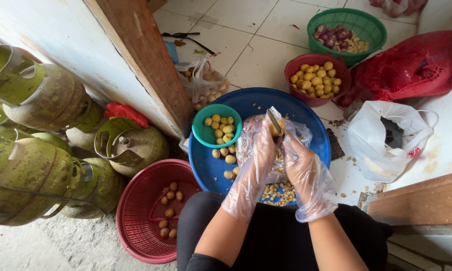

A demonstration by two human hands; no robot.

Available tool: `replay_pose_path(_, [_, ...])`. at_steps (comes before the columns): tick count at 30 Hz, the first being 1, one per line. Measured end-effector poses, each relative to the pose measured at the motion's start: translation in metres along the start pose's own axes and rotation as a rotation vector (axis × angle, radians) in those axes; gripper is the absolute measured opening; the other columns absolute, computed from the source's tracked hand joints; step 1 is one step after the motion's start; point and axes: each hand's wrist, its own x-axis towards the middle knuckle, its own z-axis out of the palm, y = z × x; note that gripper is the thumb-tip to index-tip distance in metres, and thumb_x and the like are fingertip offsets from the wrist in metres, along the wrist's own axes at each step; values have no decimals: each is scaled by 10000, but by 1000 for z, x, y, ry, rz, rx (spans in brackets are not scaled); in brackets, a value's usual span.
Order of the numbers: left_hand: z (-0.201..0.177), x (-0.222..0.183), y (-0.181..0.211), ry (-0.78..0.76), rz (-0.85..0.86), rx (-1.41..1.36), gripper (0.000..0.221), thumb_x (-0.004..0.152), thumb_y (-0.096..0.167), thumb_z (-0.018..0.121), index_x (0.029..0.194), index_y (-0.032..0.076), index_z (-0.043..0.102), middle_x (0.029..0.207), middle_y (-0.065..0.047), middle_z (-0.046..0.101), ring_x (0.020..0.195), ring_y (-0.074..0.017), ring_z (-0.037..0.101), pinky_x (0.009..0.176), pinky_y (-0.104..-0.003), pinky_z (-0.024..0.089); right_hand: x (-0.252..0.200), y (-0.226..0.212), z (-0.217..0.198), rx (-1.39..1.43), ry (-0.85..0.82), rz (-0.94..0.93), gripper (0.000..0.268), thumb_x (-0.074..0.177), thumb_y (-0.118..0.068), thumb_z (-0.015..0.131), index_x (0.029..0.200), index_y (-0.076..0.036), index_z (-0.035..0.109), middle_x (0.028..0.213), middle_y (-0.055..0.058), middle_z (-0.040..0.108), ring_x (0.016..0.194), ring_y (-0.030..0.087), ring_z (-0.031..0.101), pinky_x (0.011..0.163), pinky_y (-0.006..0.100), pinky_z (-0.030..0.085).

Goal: The person sits on the floor and uses a small knife to peel the outer skin off small round nuts. They hold each nut in the left hand and scrape the skin with the knife in the right hand, placing peeled nuts into a blue basin and discarding skins into a plastic bag.

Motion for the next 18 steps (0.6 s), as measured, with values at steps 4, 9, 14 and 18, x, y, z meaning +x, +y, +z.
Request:
replay_pose_path(4, [-4, 2, -9, -5, 39, -147, 675, 1036, 615, 439, 1196, 6, 682, 983, -65, 645, 869, -180, 566, 790, -335, 469, 7, -14, -8, -19, -91, 64, 357, 1038, -217, 612, 1393, -196, 642, 1232, 160, 716, 1036, 323, 739, 794, 356, 577])
replay_pose_path(9, [-10, 7, -14, 41, 132, -230, 637, 1035, 581, 438, 1187, 11, 678, 986, -67, 646, 875, -180, 566, 796, -339, 469, 5, -25, -11, -147, -137, 57, 358, 1021, -185, 613, 1377, -192, 651, 1228, 155, 722, 1022, 333, 737, 794, 373, 580])
replay_pose_path(14, [-14, 1, -9, 57, 172, -175, 598, 1034, 547, 437, 1178, 17, 674, 990, -68, 647, 881, -179, 565, 802, -343, 468, 4, -30, -8, -171, -117, -13, 360, 1005, -154, 615, 1360, -188, 659, 1224, 149, 728, 1009, 343, 734, 794, 391, 583])
replay_pose_path(18, [-11, -6, -2, 49, 173, -100, 568, 1033, 520, 436, 1171, 21, 671, 992, -69, 648, 886, -179, 565, 807, -346, 468, 3, -30, -11, -235, -127, 8, 366, 1002, -133, 605, 1360, -190, 658, 1225, 143, 734, 989, 355, 731, 787, 408, 581])
